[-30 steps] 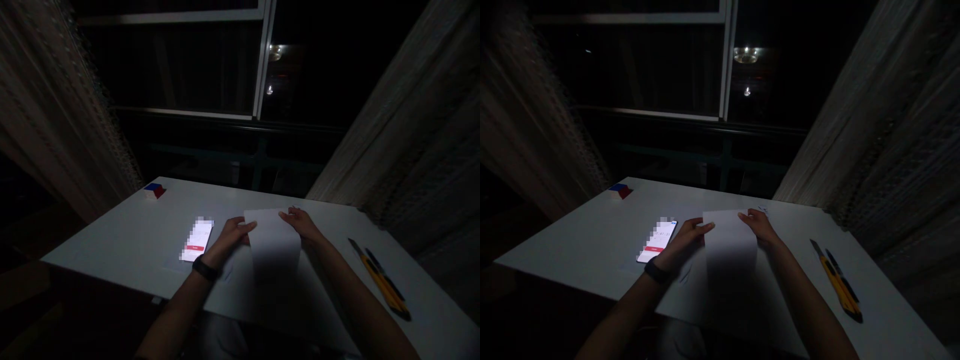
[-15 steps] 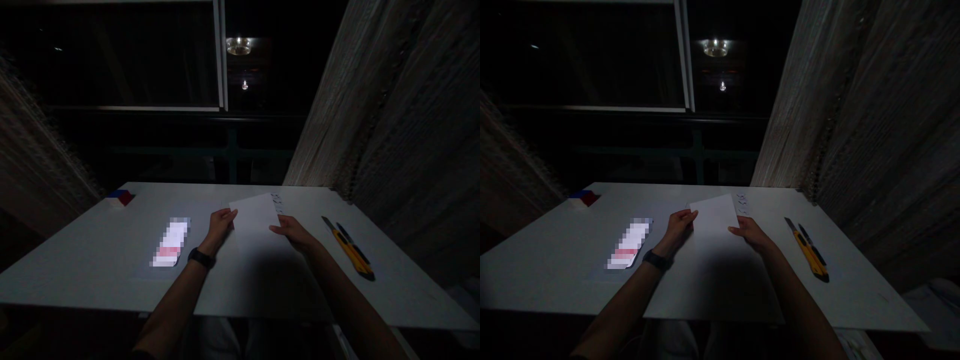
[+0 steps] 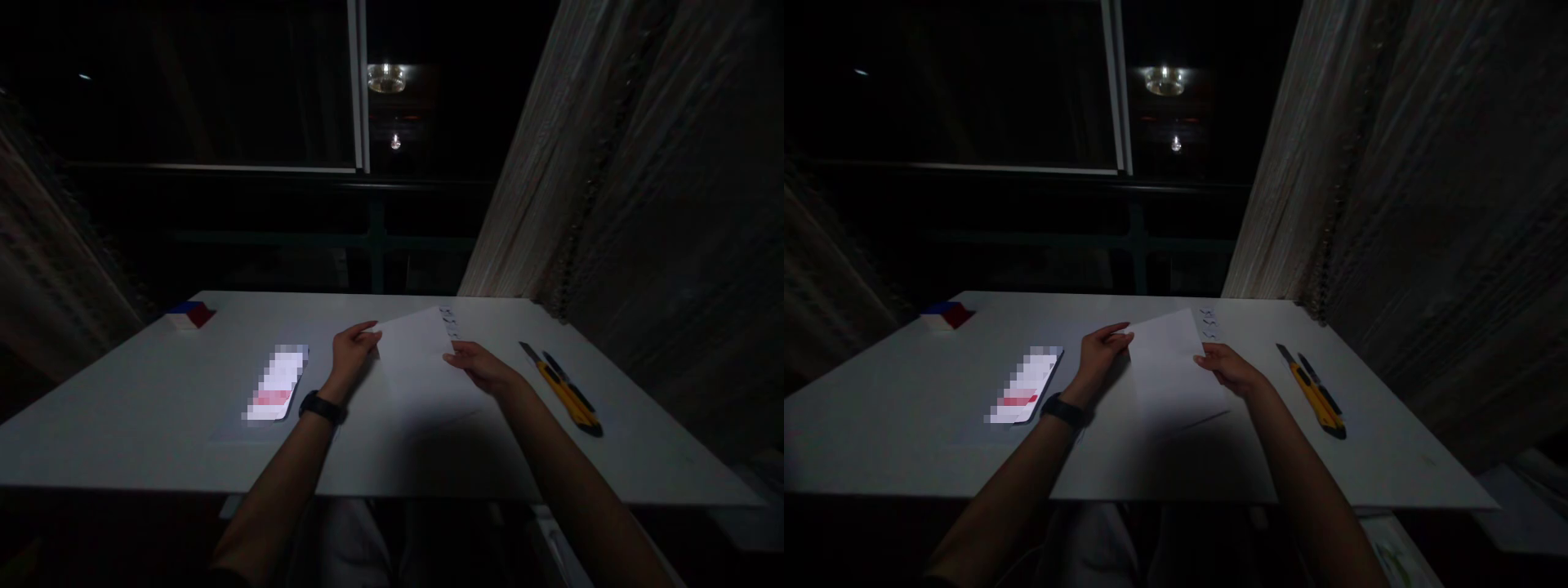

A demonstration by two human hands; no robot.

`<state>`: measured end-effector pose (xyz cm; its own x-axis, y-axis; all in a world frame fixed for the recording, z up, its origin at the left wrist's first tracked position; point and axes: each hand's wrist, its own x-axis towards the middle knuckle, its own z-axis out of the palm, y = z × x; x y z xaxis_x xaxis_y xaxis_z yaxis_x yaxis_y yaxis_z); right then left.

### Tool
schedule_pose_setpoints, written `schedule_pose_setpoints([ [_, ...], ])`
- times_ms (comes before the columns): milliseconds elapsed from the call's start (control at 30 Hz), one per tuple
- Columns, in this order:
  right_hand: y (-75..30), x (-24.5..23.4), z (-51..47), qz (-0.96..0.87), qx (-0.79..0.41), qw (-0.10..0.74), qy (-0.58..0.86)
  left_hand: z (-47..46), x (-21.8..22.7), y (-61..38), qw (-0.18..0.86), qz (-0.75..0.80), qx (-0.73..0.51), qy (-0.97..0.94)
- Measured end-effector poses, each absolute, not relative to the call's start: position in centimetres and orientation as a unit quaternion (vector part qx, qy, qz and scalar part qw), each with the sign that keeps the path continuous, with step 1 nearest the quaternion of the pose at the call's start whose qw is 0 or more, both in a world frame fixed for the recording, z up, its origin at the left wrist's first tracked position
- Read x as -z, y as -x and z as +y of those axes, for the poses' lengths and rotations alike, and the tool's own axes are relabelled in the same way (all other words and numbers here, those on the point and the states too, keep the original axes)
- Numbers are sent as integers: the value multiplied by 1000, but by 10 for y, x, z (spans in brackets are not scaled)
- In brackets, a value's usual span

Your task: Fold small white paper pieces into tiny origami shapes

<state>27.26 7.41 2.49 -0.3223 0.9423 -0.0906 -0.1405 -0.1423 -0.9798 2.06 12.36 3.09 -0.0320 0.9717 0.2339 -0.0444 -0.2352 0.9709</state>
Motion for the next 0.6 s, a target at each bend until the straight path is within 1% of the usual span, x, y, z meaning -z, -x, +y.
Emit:
schedule_pose_setpoints([
  [267, -276, -29, 69, -481, -658, 418, 401, 124, -25, -20, 385, 437, -561, -588],
  [433, -278, -35, 66, -485, -654, 437, 383, 123, -25, -21, 383, 454, -565, -573],
  [600, -279, -34, 69, -485, -660, 449, 357, 120, -29, -23, 406, 454, -584, -536],
])
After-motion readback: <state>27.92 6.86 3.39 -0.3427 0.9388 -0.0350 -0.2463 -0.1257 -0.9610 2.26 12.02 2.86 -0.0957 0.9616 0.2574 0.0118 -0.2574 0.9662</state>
